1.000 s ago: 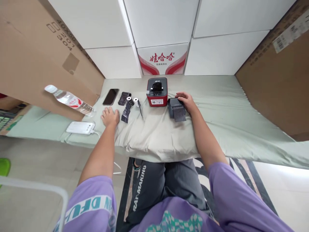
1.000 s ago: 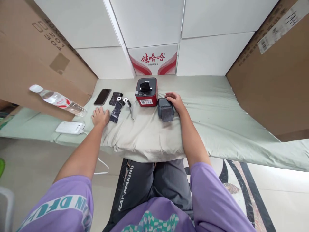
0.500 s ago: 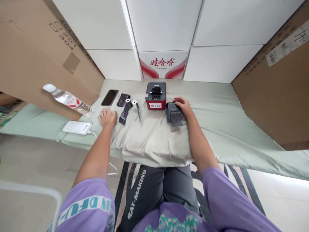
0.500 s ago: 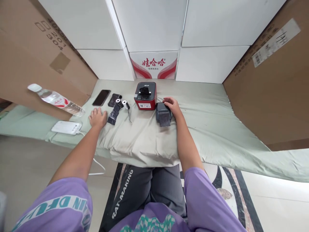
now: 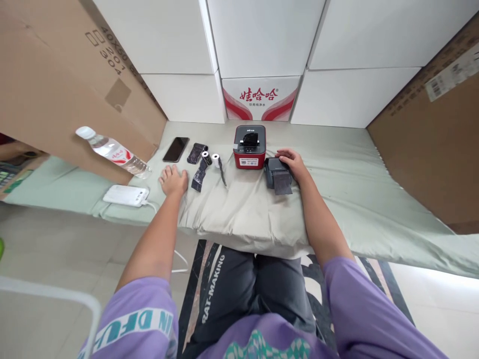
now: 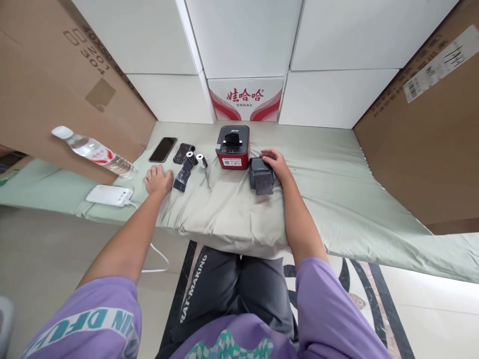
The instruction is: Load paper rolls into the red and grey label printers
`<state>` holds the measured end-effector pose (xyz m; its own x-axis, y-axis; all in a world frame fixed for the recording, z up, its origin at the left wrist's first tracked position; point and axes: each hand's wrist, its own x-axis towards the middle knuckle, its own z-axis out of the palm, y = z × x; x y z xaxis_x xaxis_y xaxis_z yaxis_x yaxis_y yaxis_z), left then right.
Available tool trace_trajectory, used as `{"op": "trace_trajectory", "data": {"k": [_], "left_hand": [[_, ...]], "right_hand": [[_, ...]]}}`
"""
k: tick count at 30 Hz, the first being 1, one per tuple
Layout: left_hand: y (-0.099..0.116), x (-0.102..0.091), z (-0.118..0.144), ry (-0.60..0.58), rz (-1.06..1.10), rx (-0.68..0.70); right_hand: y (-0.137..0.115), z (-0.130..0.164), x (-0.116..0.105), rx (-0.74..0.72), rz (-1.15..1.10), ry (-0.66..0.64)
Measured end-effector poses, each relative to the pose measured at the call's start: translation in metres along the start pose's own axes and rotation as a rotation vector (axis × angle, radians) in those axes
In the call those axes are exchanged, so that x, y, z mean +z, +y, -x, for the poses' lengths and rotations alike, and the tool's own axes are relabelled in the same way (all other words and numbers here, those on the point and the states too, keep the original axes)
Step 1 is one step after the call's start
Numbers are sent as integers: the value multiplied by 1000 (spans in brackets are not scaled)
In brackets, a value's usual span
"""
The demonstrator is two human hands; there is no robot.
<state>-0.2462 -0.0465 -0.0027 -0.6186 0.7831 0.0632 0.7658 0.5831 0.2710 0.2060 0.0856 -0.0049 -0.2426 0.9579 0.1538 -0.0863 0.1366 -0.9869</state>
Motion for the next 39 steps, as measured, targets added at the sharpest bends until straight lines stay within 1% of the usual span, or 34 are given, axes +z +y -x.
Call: {"op": "trace_trajectory", "data": {"k": [7,13,17,24,27,32,34,36,39], "left_hand": [[2,-1,1,-1,12,-7],[2,0,1,22,6,-6],[3,-1,2,13,-6,-8],[-2,3,-1,30,-2,4],[-2,4,-1,39,5,7],[0,2,0,43,16,5],[0,2,1,49,22,9],[0,1,1,52,27,10],[0,1,2,52,32,17]], "right_hand": [[2,-1,-2,-3,8,-14],[4,-6,-3,-16,49,-19],[5,-8,-4,0,24,-7],[10,-8,-6,-27,63,-1],[8,-4,-6,-50,125,-26],[-3,2,-7,-53,219,-120],[-6,3,-6,-53,247,-126],[-7,6,-7,-44,277,-65],[-5,24,-9,13,326,139]]}}
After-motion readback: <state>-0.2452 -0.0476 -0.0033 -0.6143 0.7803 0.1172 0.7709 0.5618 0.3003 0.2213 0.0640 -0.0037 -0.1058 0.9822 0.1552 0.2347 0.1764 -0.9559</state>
